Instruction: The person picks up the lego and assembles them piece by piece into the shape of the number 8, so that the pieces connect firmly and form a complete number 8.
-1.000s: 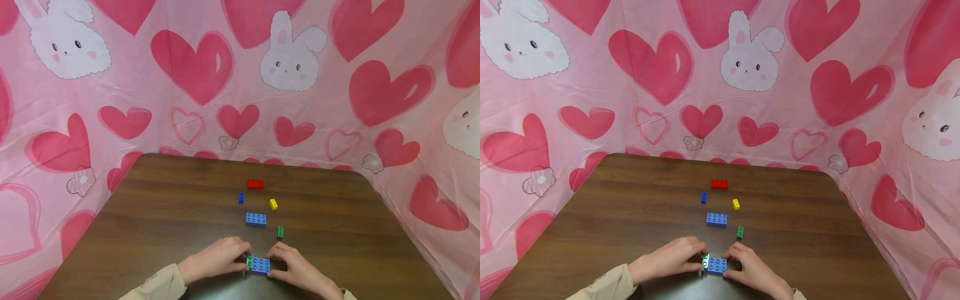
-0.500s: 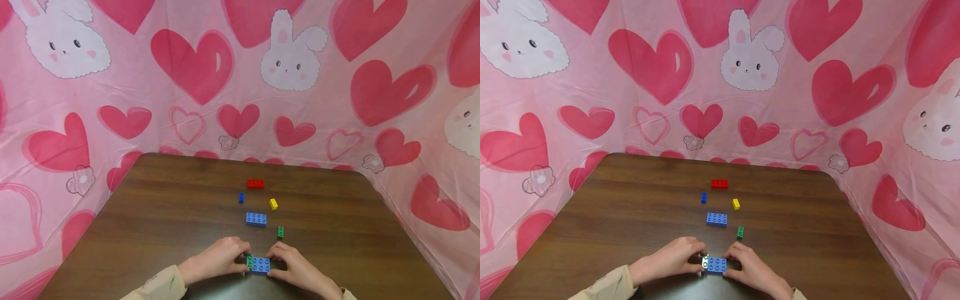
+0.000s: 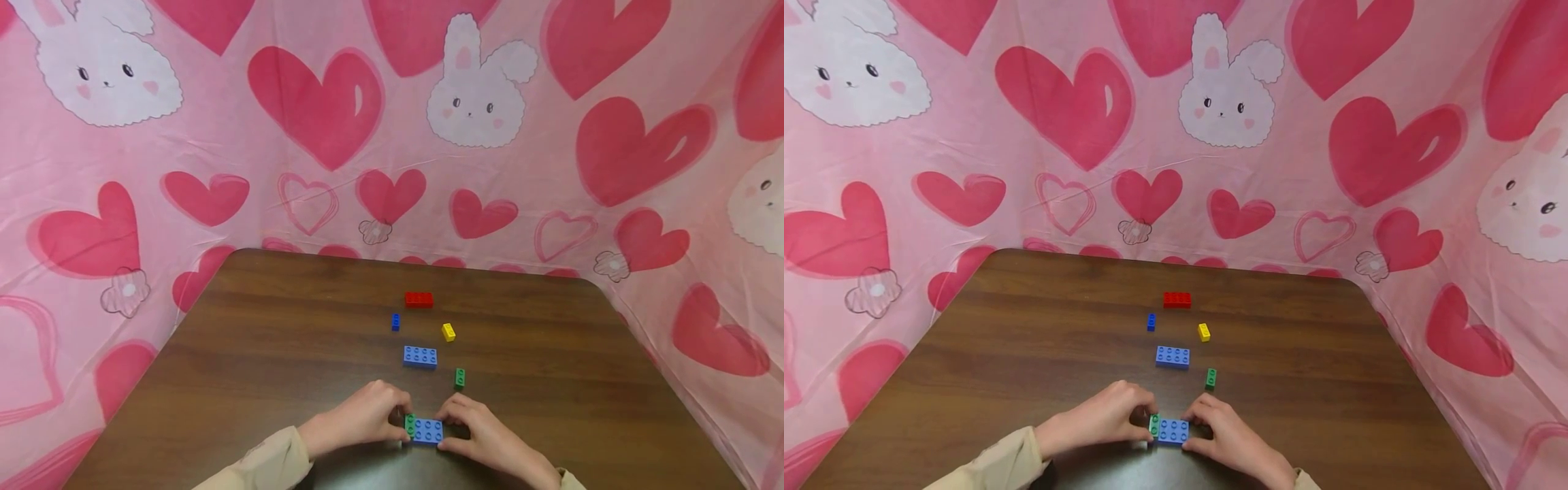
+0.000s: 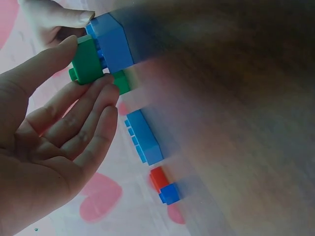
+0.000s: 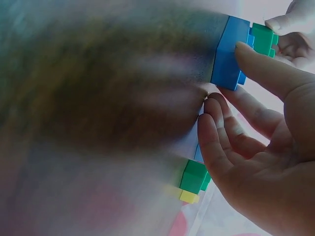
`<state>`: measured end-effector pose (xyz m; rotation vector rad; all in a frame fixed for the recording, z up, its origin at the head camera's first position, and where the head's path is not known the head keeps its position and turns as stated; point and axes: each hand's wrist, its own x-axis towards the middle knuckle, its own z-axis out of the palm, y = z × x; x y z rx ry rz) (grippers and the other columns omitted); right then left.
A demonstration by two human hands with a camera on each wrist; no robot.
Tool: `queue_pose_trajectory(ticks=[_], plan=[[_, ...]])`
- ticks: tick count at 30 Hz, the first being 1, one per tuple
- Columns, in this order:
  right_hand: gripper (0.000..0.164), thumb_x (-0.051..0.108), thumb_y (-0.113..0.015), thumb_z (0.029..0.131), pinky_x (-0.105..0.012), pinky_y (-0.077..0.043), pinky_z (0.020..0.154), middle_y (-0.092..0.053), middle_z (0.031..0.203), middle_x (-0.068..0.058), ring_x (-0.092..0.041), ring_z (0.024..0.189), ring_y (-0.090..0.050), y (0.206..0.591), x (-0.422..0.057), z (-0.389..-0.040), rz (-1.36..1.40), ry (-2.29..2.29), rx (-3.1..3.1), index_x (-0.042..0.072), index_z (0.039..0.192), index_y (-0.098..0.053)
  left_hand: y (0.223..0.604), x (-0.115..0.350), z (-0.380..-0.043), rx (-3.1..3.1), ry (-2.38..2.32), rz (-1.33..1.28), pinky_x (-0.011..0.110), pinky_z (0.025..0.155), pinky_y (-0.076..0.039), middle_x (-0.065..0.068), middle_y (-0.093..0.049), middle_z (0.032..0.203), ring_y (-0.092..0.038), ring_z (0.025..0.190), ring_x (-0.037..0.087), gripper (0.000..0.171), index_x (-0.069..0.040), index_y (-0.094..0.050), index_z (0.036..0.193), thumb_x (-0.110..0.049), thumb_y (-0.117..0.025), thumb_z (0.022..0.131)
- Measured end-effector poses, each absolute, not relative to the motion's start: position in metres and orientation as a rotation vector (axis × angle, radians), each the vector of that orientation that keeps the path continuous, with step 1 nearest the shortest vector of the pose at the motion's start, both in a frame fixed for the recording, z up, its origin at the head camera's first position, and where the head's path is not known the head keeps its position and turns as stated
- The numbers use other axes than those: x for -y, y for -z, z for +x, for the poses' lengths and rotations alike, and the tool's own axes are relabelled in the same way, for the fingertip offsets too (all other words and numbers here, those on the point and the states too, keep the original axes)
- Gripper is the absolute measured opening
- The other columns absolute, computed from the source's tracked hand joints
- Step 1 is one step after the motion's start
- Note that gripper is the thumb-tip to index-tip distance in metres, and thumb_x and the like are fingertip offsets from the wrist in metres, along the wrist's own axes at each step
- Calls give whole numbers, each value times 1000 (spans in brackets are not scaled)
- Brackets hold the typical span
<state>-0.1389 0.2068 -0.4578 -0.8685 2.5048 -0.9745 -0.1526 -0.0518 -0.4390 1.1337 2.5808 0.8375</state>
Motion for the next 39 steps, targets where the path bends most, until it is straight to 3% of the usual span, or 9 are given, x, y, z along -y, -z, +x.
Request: queue_pose_trajectory(ticks=[17,39], plan=[[29,38,-72,89,-19,-52,78,-60,104,5,2,91,-56,457,-207,-141,-875,961,-2527,16,108,-68,436,51,-155,-2575,-874,1109,9,60,-44,-5,-74,81,-56,67,-6,19,-14,-74,89,-23,-86,77],[28,37,-73,89,-19,-53,78,-60,105,5,2,91,-56,458,-206,-139,-862,956,-2515,17,108,-68,442,49,-146,-2654,-796,1055,13,60,-41,-11,-66,80,-45,66,-3,22,-17,-73,95,-28,-83,80]])
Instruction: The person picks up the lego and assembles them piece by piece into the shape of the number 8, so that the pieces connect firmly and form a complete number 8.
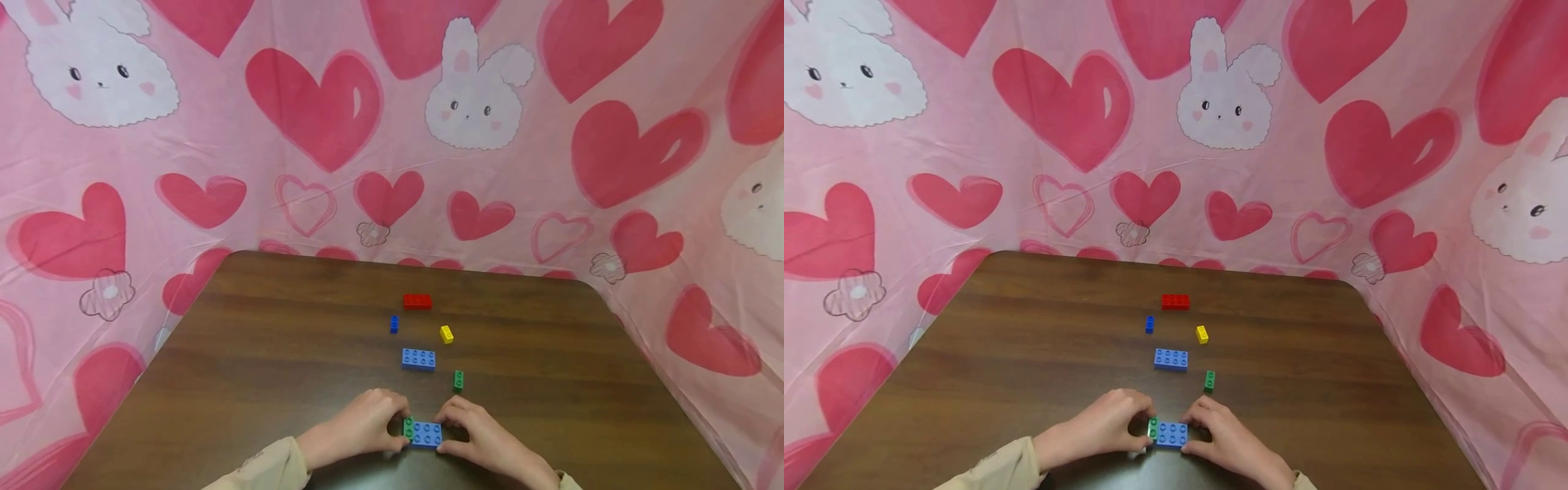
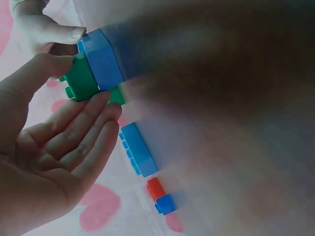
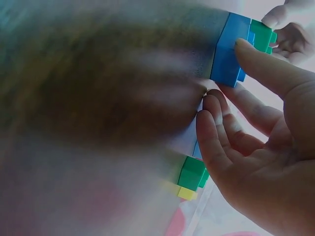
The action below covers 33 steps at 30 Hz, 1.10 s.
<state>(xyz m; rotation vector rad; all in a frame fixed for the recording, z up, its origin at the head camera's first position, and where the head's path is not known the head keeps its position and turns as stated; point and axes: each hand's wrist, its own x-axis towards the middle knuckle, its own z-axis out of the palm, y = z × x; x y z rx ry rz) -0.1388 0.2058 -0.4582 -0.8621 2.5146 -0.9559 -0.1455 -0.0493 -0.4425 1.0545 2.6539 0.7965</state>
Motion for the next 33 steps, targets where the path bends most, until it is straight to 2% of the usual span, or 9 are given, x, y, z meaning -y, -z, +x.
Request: queue_pose_trajectory(ticks=[21,26,33], plan=[[29,37,-74,88,-19,-52,78,-63,101,9,2,89,-56,448,-205,-139,-856,910,-2502,17,110,-69,443,51,-145,-2656,-764,1054,13,62,-42,-13,-65,81,-45,67,-3,22,-19,-70,98,-30,-80,82],[31,38,-73,88,-20,-52,77,-67,103,6,0,89,-57,446,-208,-141,-880,920,-2513,17,111,-69,444,51,-144,-2658,-764,1057,13,61,-41,-14,-63,79,-44,66,-4,22,-19,-69,98,-29,-80,82],[27,31,-72,91,-23,-55,76,-70,104,-3,-5,91,-62,442,-212,-141,-970,957,-2574,11,108,-68,444,52,-144,-2623,-803,1038,12,60,-43,-14,-63,80,-45,66,-4,22,-18,-69,100,-28,-79,83]])
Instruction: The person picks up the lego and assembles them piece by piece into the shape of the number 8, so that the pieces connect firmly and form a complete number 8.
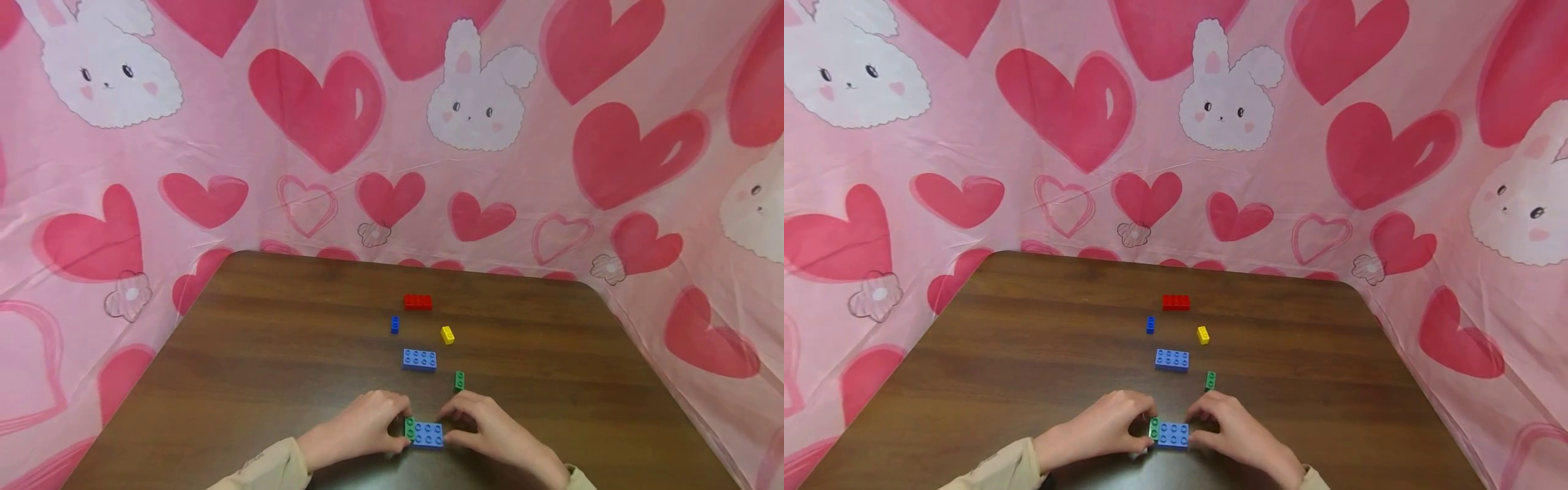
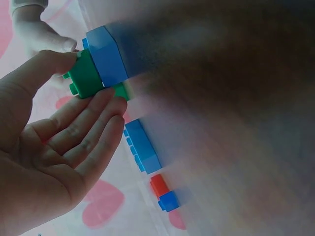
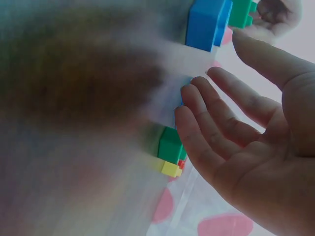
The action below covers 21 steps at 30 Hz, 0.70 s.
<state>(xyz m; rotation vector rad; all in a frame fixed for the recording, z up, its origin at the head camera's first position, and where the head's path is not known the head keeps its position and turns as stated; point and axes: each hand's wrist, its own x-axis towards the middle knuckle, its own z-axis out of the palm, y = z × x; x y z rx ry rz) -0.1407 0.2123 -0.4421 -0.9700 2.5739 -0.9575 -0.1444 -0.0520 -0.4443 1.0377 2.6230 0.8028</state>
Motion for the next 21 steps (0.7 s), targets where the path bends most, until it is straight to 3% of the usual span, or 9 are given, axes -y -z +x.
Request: queue_pose_trajectory(ticks=[13,21], plan=[[27,26,-73,90,-30,-59,80,-69,100,-6,-19,91,-68,433,-222,-151,-987,1084,-2716,7,108,-68,445,52,-145,-2609,-804,1041,12,58,-43,-14,-64,80,-46,64,-5,22,-19,-69,101,-29,-79,84],[27,24,-73,89,-29,-59,79,-70,105,-9,-22,92,-70,436,-227,-157,-957,1109,-2753,7,109,-68,445,53,-144,-2604,-820,1044,11,59,-44,-13,-65,81,-47,64,-6,23,-18,-69,102,-28,-79,84]])
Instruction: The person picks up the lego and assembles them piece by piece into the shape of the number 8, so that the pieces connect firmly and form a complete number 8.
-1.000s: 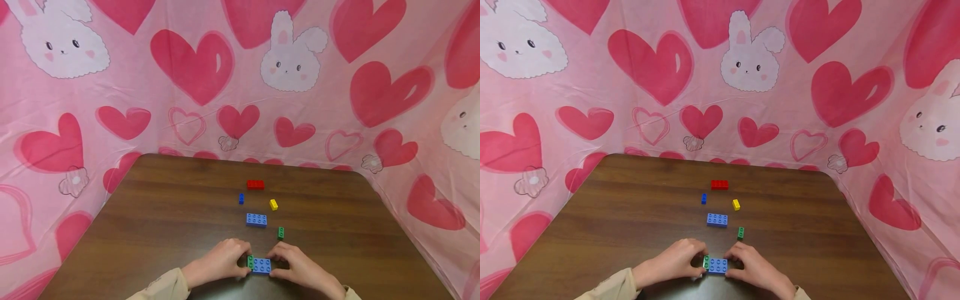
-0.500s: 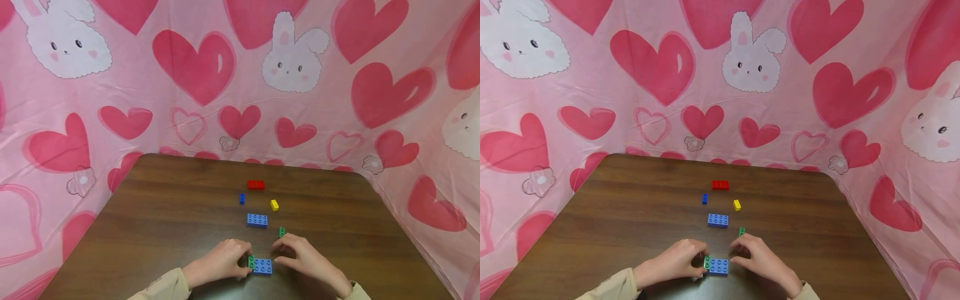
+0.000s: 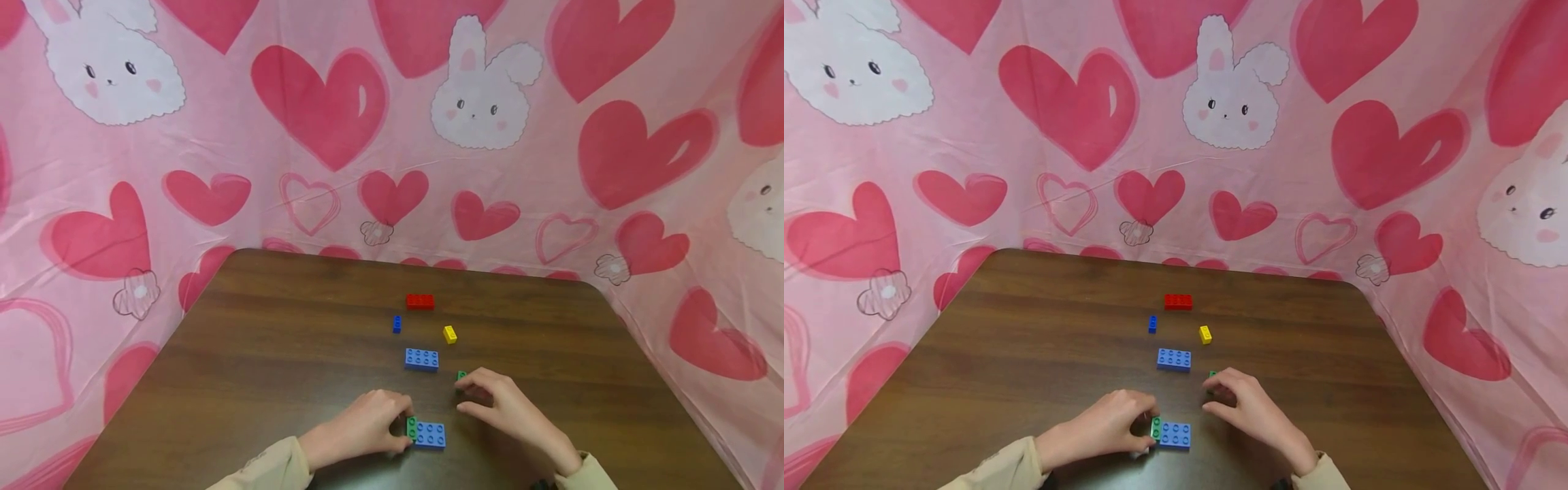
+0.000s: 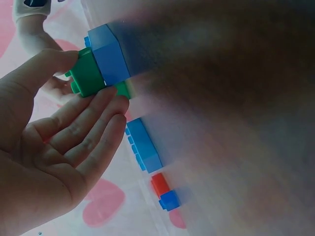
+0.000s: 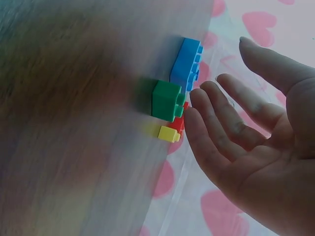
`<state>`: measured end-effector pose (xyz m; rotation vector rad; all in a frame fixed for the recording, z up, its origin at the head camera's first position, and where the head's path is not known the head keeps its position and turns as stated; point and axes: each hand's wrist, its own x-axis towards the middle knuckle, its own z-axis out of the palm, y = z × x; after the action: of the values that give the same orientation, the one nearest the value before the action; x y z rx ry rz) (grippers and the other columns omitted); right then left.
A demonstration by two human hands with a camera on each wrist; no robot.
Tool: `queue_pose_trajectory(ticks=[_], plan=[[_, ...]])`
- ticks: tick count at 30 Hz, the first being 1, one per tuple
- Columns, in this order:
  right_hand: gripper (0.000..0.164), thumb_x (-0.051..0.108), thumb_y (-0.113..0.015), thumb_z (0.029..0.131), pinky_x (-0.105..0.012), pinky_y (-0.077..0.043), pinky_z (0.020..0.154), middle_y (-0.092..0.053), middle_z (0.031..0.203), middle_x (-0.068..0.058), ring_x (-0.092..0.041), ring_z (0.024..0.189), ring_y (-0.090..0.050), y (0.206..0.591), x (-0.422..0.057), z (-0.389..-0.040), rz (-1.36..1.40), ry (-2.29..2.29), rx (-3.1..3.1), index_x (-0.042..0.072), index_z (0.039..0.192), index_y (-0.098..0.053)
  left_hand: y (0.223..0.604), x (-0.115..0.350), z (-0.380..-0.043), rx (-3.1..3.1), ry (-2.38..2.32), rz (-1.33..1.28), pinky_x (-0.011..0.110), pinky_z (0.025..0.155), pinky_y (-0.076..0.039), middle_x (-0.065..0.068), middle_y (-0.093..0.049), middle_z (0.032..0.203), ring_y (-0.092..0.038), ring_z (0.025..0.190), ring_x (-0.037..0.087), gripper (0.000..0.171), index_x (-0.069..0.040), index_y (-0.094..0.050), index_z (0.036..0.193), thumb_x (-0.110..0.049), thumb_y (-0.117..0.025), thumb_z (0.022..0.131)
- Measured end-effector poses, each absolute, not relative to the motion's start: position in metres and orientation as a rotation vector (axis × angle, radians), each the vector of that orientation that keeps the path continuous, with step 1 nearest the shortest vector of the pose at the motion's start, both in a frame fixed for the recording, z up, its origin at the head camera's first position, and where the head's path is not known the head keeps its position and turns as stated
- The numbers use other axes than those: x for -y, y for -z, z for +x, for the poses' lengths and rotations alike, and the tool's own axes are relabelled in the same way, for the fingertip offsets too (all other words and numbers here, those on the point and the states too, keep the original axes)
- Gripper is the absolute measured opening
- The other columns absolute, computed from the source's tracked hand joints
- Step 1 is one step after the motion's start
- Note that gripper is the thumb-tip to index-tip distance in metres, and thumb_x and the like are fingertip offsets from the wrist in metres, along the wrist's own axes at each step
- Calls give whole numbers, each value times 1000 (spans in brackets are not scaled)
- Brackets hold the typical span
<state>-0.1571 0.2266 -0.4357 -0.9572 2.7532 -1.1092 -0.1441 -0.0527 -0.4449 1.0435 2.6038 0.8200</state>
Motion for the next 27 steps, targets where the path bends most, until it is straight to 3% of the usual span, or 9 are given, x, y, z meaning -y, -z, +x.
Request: queue_pose_trajectory(ticks=[4,12,18,27], plan=[[29,26,-73,90,-27,-59,77,-70,106,-8,-21,91,-69,436,-230,-161,-897,1089,-2772,7,110,-68,444,53,-144,-2611,-816,1056,11,58,-44,-13,-66,81,-47,64,-6,23,-18,-69,102,-27,-79,83],[33,31,-74,89,-23,-57,75,-70,105,-6,-7,88,-67,434,-233,-167,-812,1059,-2792,8,111,-68,444,53,-145,-2578,-841,1028,11,60,-46,-12,-68,85,-50,65,-7,23,-19,-69,104,-27,-79,84],[32,29,-74,88,-25,-58,75,-70,104,-7,-16,88,-69,435,-235,-170,-816,1061,-2802,7,111,-68,445,53,-144,-2567,-847,1010,11,61,-46,-12,-69,86,-52,66,-6,23,-19,-70,104,-27,-79,84],[33,31,-75,87,-24,-57,75,-68,106,-7,-20,91,-69,434,-237,-174,-807,1064,-2821,9,111,-67,445,53,-145,-2573,-849,1015,11,61,-46,-13,-69,85,-52,66,-6,23,-19,-70,104,-28,-79,84]])
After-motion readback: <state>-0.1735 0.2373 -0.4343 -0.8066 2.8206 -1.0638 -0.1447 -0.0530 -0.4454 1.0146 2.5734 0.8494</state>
